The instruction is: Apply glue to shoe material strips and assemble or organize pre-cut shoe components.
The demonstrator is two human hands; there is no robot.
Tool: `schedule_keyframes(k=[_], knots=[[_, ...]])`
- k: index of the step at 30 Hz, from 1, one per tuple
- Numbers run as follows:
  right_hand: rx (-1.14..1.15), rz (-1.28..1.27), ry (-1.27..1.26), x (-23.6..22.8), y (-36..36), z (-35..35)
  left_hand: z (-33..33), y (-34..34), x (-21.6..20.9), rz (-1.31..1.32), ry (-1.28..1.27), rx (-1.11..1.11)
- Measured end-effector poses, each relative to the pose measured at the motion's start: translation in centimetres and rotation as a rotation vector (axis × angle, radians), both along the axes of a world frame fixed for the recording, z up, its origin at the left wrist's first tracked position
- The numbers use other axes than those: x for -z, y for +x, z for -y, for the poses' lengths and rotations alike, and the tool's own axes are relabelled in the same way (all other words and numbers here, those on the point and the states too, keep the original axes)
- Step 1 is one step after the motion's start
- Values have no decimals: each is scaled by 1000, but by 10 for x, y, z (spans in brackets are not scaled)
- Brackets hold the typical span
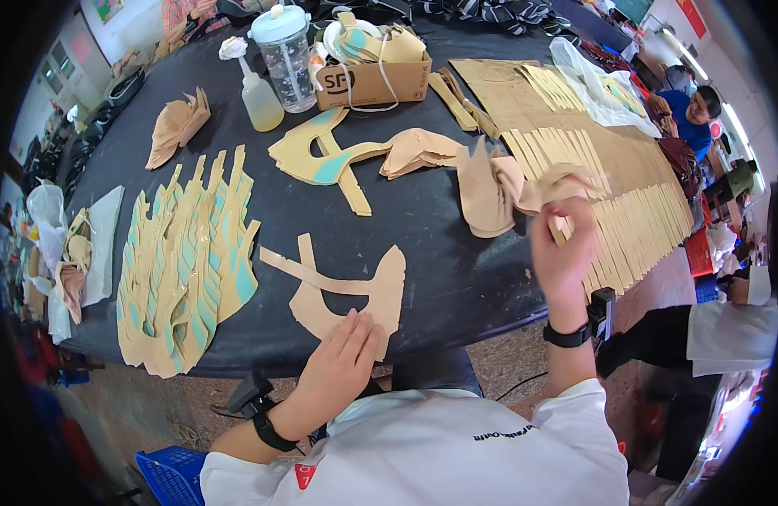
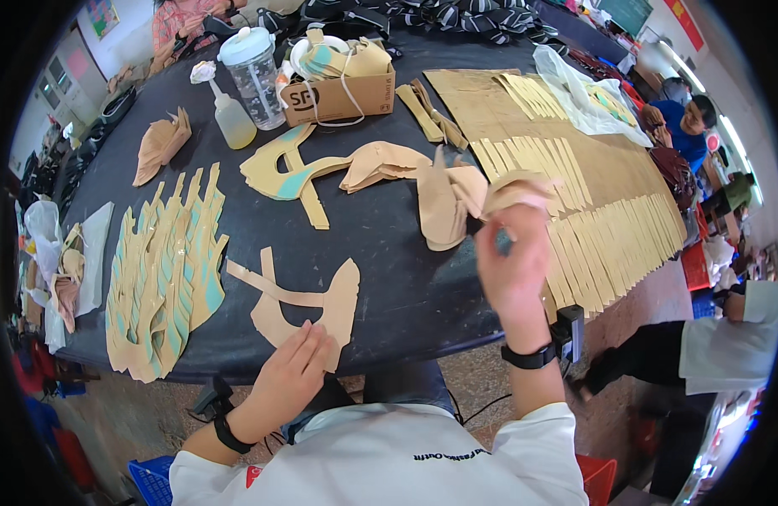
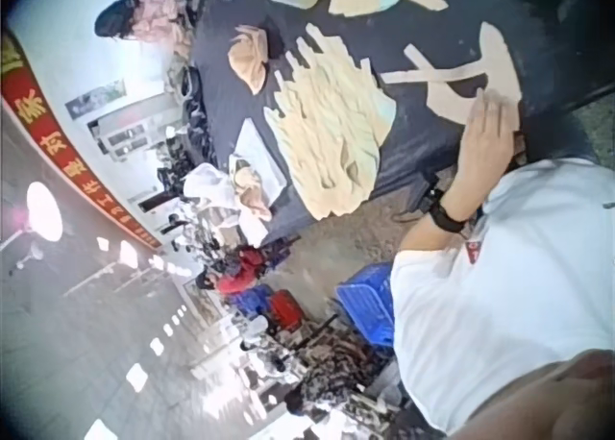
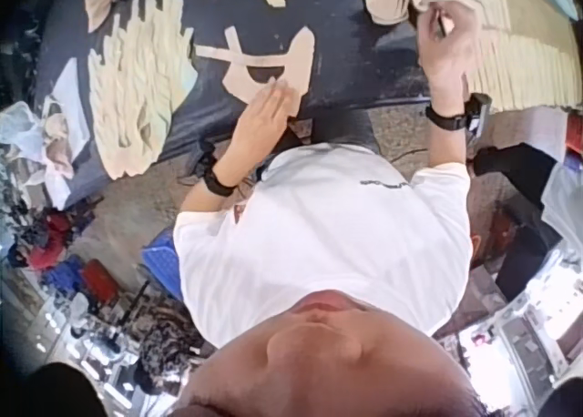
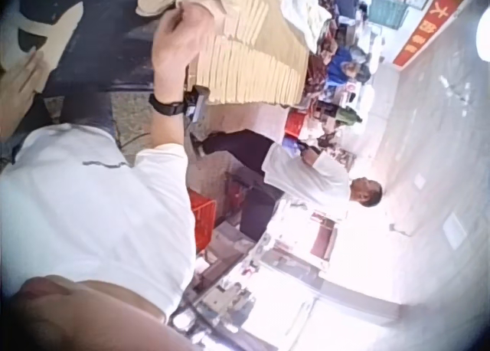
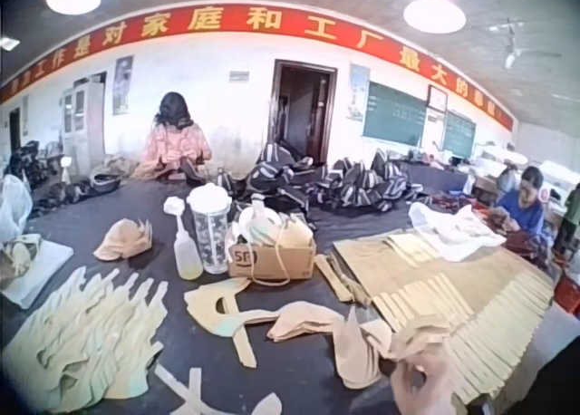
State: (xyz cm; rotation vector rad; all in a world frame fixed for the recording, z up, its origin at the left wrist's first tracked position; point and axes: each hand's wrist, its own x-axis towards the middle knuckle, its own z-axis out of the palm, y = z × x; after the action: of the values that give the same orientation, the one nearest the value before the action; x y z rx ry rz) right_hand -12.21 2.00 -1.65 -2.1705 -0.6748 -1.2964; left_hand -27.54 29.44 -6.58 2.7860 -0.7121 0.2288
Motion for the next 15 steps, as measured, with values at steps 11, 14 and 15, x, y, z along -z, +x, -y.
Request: schedule_keyframes(k=[11,14,15], knots=[[-444,-343,-537,47,-25,-46,-70,-17,-7,-61,-347,199],[-385,-301,-580,47,-16,-39,-111,-25,-22,-82,-300,116],[-373,-283,-634,49,-15,-38,-116,-24,-28,-110,-327,46]])
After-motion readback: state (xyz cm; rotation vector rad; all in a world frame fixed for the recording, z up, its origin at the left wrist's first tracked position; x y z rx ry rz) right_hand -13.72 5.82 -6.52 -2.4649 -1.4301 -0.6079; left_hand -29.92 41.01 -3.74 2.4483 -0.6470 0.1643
